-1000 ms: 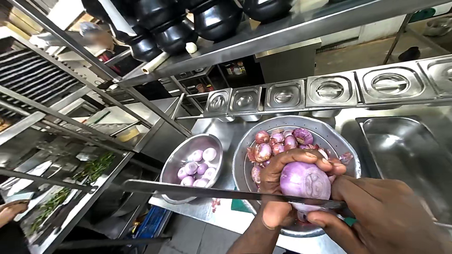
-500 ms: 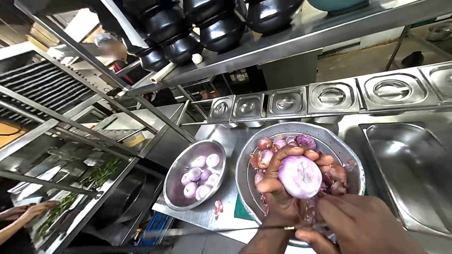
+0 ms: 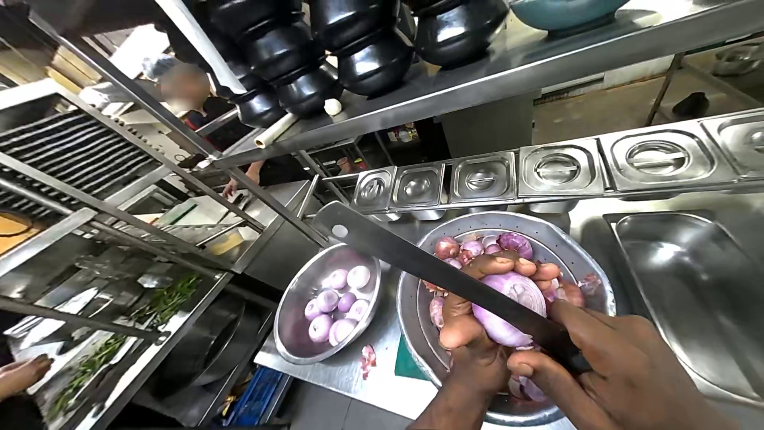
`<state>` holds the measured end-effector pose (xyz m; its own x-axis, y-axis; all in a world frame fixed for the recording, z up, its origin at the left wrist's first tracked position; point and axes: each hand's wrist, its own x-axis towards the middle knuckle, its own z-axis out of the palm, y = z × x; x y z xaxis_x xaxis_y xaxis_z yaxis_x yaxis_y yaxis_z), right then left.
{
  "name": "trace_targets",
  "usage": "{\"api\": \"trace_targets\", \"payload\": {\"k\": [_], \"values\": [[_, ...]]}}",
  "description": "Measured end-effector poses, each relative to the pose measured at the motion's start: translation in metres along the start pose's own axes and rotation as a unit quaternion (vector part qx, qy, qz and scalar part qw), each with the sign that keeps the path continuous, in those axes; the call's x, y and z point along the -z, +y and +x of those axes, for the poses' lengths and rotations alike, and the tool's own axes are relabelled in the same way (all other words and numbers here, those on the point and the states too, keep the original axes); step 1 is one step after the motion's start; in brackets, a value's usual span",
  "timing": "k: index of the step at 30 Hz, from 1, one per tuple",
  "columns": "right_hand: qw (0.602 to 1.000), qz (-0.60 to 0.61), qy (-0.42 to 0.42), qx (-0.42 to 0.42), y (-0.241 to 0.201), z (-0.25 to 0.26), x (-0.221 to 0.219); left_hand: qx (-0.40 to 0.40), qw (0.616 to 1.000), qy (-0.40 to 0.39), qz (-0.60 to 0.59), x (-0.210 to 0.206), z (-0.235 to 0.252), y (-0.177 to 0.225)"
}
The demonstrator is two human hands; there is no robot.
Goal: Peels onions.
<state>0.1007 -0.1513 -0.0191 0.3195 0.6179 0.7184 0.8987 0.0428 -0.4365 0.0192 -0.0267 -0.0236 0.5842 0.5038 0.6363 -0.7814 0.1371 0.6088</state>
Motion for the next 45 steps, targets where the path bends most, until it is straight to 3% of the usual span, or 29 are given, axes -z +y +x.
{"api": "trace_targets", "payload": {"k": [9,14,17,19,22,36,45], "values": [[0.993,-0.104,0.024,0.041,-0.003,0.001,-0.002,-0.025,0.994,0.056,0.087,-0.004,-0.005,-0.007],[0.983,-0.134,-0.007,0.128,-0.01,-0.008,-0.008,0.055,0.985,0.15,0.064,-0.002,0.003,-0.015],[0.994,-0.08,-0.035,0.073,0.0,-0.009,-0.011,0.079,0.979,0.187,0.012,0.005,0.01,-0.021],[0.998,-0.046,-0.029,0.013,0.014,-0.002,-0.01,0.101,0.974,0.199,0.039,0.007,0.008,-0.016],[0.999,-0.041,-0.014,-0.005,0.027,0.01,-0.009,0.117,0.961,0.236,0.086,0.002,0.008,-0.011],[0.999,-0.022,-0.028,0.026,0.026,0.022,-0.007,0.1,0.988,0.114,-0.007,0.006,0.008,-0.014],[0.992,-0.118,-0.008,0.041,0.016,0.014,-0.016,0.101,0.974,0.168,0.112,0.007,0.006,-0.02]]}}
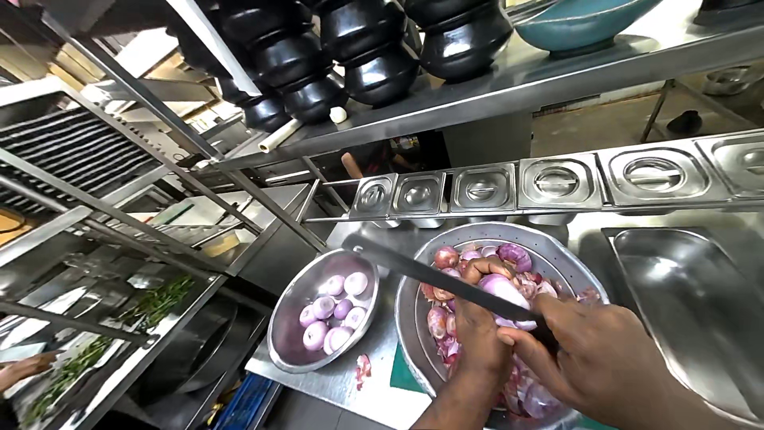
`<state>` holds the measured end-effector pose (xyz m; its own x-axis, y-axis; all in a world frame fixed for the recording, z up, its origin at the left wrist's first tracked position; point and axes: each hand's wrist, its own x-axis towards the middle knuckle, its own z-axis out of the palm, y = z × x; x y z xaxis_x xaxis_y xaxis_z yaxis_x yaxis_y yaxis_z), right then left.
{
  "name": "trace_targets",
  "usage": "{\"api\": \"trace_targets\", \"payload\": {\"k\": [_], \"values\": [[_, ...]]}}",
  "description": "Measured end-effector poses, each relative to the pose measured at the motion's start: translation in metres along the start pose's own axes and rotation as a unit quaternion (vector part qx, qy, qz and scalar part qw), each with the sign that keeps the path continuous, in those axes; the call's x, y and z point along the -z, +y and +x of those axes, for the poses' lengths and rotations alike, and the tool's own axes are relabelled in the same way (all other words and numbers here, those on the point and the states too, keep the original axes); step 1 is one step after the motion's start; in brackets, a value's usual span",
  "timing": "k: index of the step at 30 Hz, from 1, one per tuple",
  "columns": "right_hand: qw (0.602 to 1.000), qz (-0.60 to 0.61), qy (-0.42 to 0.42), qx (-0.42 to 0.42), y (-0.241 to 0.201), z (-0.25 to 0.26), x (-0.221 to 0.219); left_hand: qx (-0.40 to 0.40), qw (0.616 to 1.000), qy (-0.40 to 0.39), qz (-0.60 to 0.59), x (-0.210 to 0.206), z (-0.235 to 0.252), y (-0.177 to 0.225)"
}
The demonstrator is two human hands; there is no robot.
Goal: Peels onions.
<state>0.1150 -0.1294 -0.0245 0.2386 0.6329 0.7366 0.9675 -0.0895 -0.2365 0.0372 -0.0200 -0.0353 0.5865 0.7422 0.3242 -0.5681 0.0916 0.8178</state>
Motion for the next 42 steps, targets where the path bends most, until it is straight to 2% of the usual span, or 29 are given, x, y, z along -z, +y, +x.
{"api": "trace_targets", "payload": {"k": [4,7,10,15,19,26,31,34,36,38,40,42], "values": [[0.998,-0.037,0.009,0.05,-0.011,-0.01,-0.011,0.028,0.992,0.109,0.062,0.0,0.017,-0.012],[1.0,0.023,-0.007,-0.018,0.003,-0.012,-0.016,0.108,0.981,0.159,0.008,-0.004,0.015,-0.002],[0.996,0.031,-0.01,-0.077,0.02,-0.005,-0.014,0.121,0.974,0.191,-0.01,-0.013,0.014,0.005],[0.99,0.055,-0.042,-0.121,0.022,0.009,-0.007,-0.001,0.993,0.115,0.036,-0.005,0.007,-0.008],[0.99,0.077,-0.037,-0.115,0.02,0.01,-0.005,-0.072,0.992,0.079,0.072,-0.002,0.005,-0.008],[0.992,0.083,-0.025,-0.09,0.017,0.007,-0.003,-0.119,0.988,0.061,0.083,-0.004,0.005,-0.006],[0.994,0.069,-0.015,-0.079,0.014,0.007,-0.003,-0.112,0.988,0.072,0.075,-0.009,0.003,-0.004],[0.999,-0.017,0.03,-0.027,0.009,0.005,-0.005,-0.067,0.994,0.057,0.071,-0.008,0.002,-0.002],[0.997,-0.057,0.046,0.021,0.007,0.003,-0.004,0.027,0.996,0.075,0.033,-0.008,0.003,0.0],[0.996,-0.062,0.047,0.041,0.008,0.001,-0.005,0.138,0.983,0.112,-0.038,-0.011,0.011,0.005],[0.999,-0.035,0.019,-0.003,0.015,-0.001,-0.008,0.233,0.955,0.128,-0.128,-0.009,0.018,0.011],[0.997,-0.011,-0.022,-0.077,0.025,-0.001,-0.01,0.27,0.936,0.127,-0.188,-0.004,0.02,0.013]]}}
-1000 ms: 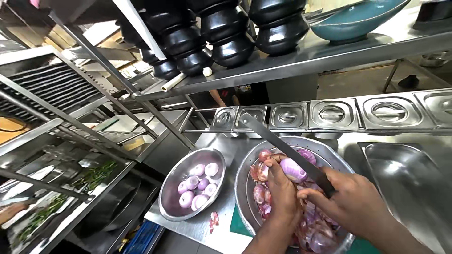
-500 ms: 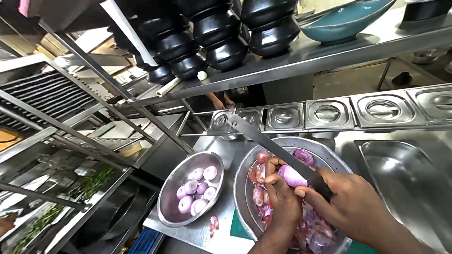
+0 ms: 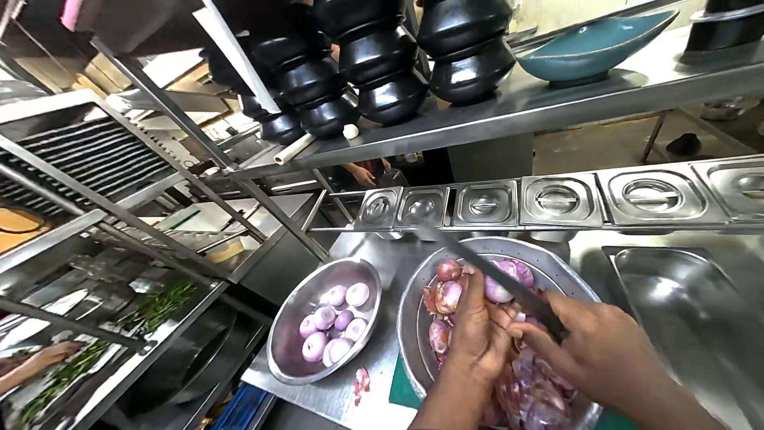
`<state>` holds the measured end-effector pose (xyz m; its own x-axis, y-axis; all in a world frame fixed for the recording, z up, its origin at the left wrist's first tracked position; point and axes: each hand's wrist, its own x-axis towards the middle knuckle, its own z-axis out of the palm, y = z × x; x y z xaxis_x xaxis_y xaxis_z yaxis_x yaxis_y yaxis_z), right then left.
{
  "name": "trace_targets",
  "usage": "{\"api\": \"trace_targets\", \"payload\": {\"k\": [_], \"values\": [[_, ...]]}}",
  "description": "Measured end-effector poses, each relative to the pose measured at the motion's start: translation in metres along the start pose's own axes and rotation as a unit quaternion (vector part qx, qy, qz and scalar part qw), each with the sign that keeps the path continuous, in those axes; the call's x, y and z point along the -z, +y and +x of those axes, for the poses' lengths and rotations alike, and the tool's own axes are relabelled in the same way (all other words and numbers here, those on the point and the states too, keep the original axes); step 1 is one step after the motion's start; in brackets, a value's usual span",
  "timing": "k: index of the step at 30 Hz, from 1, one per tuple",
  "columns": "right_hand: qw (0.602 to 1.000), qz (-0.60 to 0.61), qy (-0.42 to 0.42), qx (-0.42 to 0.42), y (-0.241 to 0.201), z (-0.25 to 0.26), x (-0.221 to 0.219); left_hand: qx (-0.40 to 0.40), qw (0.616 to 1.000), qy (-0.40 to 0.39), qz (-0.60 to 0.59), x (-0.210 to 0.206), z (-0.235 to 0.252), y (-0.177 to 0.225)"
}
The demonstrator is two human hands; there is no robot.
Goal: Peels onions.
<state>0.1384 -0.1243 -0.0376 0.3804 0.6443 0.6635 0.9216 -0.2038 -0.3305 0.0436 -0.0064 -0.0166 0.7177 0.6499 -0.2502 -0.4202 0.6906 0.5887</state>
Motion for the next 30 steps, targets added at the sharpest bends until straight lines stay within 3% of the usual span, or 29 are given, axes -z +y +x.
{"api": "trace_targets", "payload": {"k": [3,7,14,26,30], "values": [[0.993,0.018,-0.059,-0.097,0.009,0.007,0.0,-0.011,0.996,-0.038,-0.082,0.01,0.001,-0.004],[0.982,0.071,-0.097,-0.144,0.008,0.016,0.003,-0.032,0.987,-0.1,-0.121,0.021,0.003,-0.009],[0.98,0.165,-0.031,-0.107,-0.001,0.014,-0.007,-0.057,0.966,-0.226,-0.114,0.027,0.0,-0.01],[0.982,0.183,-0.006,-0.037,-0.012,0.008,-0.003,-0.055,0.95,-0.29,-0.1,0.034,0.004,-0.014],[0.976,0.204,0.004,-0.076,-0.012,0.008,-0.003,-0.062,0.936,-0.326,-0.117,0.035,0.005,-0.016]]}}
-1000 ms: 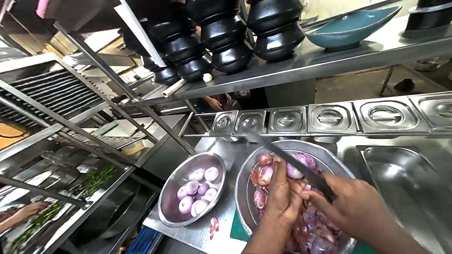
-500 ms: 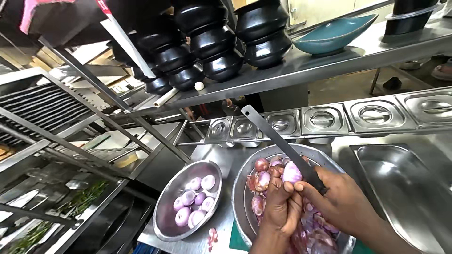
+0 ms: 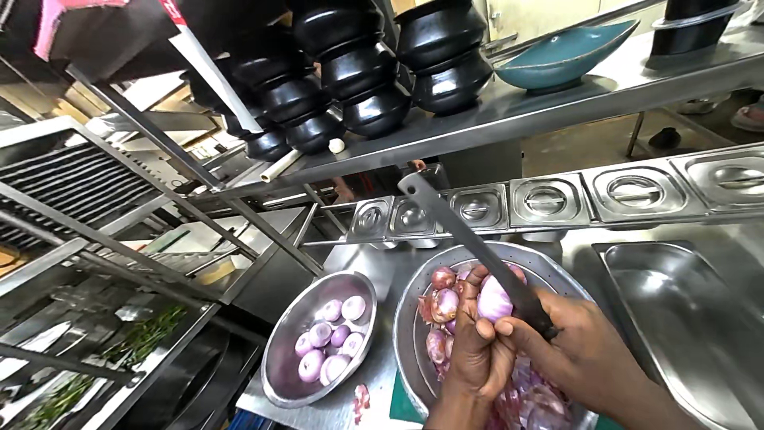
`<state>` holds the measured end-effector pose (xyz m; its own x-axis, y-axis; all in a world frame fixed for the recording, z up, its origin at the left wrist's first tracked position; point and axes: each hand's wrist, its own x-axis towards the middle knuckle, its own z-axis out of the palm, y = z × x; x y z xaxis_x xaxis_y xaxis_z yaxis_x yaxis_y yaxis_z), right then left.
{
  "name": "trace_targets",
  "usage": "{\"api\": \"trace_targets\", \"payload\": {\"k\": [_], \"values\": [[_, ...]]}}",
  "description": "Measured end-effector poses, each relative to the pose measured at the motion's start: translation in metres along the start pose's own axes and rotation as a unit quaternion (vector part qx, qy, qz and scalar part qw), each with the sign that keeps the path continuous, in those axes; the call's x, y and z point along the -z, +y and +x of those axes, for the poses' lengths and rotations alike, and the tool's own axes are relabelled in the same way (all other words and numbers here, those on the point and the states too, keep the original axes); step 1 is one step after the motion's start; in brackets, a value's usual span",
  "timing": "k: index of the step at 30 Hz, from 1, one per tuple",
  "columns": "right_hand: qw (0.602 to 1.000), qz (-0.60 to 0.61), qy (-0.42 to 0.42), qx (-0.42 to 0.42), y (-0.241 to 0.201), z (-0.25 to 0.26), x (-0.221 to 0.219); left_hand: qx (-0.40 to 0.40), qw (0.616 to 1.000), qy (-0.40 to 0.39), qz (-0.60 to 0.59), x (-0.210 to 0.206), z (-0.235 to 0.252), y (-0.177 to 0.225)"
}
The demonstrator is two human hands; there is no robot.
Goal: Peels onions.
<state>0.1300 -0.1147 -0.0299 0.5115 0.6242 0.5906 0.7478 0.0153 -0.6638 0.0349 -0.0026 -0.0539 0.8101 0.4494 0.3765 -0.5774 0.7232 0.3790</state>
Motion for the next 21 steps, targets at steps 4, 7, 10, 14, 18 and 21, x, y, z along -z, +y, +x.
{"api": "trace_targets", "payload": {"k": [4,7,10,14,18,21], "values": [[1.0,0.008,-0.006,-0.014,0.0001,0.0007,0.0014,0.0,1.0,-0.025,0.0,0.0011,-0.0001,0.0015],[1.0,0.005,-0.008,0.002,-0.0025,-0.001,0.001,-0.008,1.0,-0.024,0.013,-0.0016,-0.0008,0.0024],[1.0,0.009,-0.015,0.019,-0.0042,-0.0017,0.0014,-0.01,0.999,-0.028,0.031,-0.0016,-0.0007,0.0043],[0.998,0.017,-0.025,0.048,-0.0073,-0.0024,0.003,-0.021,0.997,-0.005,0.074,-0.0045,0.0012,0.0059],[0.999,0.007,-0.002,0.036,-0.0089,-0.0012,0.0022,-0.033,0.996,-0.012,0.078,-0.0022,0.0015,0.0051],[1.0,0.022,-0.02,0.001,-0.0064,0.0013,0.0054,-0.031,0.996,-0.017,0.079,-0.0012,0.0008,0.0055]]}}
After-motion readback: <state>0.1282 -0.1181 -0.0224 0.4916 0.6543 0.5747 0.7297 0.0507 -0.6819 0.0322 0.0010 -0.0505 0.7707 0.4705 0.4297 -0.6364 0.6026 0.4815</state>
